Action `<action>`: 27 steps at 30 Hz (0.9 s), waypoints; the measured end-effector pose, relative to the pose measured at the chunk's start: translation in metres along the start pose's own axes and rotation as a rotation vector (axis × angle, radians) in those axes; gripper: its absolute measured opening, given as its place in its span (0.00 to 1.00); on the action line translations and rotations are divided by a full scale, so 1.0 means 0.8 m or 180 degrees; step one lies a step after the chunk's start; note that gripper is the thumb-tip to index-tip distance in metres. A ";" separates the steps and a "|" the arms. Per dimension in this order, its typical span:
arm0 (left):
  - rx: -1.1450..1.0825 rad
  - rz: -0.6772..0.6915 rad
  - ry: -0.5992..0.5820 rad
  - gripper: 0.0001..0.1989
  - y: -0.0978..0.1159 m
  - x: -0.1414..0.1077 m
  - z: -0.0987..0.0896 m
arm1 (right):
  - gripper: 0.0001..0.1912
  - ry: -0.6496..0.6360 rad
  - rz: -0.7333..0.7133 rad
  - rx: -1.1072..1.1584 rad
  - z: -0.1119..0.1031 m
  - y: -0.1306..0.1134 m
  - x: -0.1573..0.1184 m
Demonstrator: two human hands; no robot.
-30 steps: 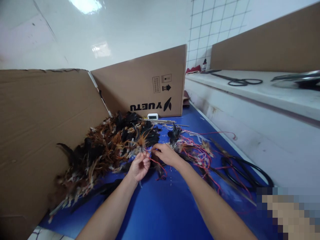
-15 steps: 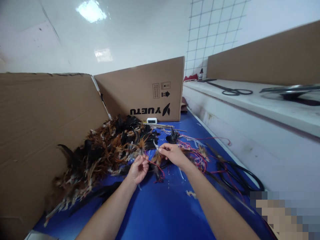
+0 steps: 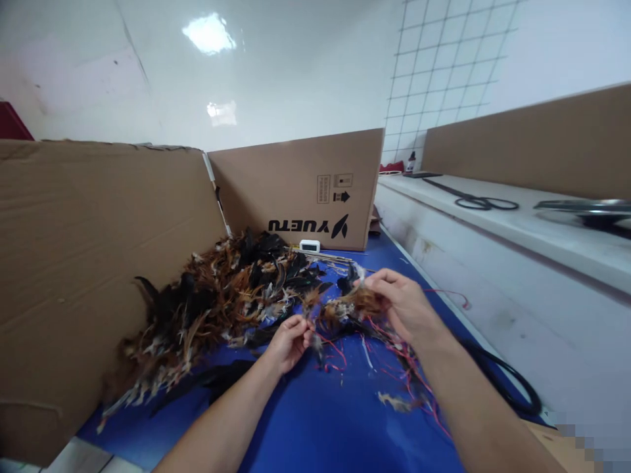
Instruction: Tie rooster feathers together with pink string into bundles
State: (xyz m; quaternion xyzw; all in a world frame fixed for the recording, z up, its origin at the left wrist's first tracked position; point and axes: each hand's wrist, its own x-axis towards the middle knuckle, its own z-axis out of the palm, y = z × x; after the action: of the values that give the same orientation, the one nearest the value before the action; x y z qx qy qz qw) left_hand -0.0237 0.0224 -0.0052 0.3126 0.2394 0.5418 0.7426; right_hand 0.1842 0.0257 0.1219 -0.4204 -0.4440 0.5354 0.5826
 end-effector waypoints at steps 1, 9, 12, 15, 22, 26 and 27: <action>0.0039 -0.0028 -0.0040 0.13 -0.002 -0.001 0.002 | 0.14 0.0019 -0.0061 -0.0009 0.001 -0.009 -0.002; 0.0188 -0.0190 -0.0258 0.15 -0.016 -0.004 0.005 | 0.16 0.0190 -0.0918 -0.0692 0.028 -0.054 -0.014; 0.0252 -0.0237 -0.0258 0.17 -0.020 -0.005 0.008 | 0.15 0.0022 -0.1087 -0.1238 0.048 -0.062 -0.014; 0.0305 -0.0304 -0.0290 0.19 -0.023 -0.006 0.010 | 0.17 -0.0167 -0.1216 -0.1700 0.073 -0.067 -0.011; 0.0093 -0.0313 -0.0272 0.22 -0.026 0.001 0.005 | 0.14 -0.0846 -0.1570 -0.2312 0.159 -0.055 0.002; -0.0044 -0.0458 -0.0219 0.20 -0.036 0.011 0.005 | 0.10 -0.1415 -0.2022 -0.2654 0.220 -0.020 0.000; -0.0051 -0.0527 -0.0193 0.19 -0.036 0.013 0.005 | 0.09 -0.1605 -0.2253 -0.2726 0.235 -0.009 -0.003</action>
State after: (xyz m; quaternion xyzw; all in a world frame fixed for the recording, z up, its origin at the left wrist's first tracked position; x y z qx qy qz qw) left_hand 0.0015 0.0253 -0.0236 0.3021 0.2374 0.4707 0.7942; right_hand 0.0040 0.0258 0.1759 -0.3045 -0.8569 0.1663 0.3812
